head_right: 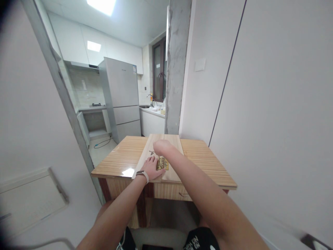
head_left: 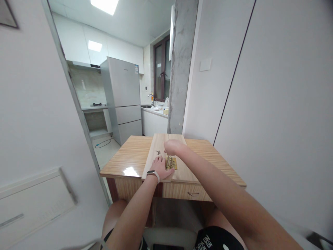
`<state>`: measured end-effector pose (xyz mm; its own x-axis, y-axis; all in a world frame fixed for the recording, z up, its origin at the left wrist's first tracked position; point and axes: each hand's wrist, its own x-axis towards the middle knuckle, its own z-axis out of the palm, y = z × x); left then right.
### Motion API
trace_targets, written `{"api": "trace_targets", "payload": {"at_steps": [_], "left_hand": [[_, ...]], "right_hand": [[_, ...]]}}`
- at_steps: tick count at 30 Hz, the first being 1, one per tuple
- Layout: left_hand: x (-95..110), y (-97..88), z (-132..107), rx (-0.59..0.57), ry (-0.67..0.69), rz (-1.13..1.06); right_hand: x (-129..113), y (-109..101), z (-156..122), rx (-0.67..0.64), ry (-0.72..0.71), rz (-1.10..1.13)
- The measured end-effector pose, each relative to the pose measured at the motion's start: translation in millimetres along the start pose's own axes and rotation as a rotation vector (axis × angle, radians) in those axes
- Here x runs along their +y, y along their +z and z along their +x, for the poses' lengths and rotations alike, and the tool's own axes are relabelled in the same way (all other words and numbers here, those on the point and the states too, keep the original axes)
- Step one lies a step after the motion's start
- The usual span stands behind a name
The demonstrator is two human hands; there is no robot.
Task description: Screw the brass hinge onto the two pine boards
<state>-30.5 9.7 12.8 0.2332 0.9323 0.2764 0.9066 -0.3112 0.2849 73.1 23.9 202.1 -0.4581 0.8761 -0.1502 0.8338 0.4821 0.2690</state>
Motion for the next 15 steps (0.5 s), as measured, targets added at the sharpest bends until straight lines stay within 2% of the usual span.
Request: {"api": "trace_targets", "payload": {"at_steps": [8, 12, 15], "left_hand": [[1, -1.0, 0, 0.011, 0.002, 0.01], [0, -1.0, 0, 0.007, -0.005, 0.005], [0, -0.1, 0, 0.014, 0.003, -0.003]], "right_hand": [[2, -11, -11, -0.009, -0.063, -0.056], [7, -6, -9, 0.032, -0.091, 0.007], [8, 0, -6, 0.037, -0.06, 0.06]]}}
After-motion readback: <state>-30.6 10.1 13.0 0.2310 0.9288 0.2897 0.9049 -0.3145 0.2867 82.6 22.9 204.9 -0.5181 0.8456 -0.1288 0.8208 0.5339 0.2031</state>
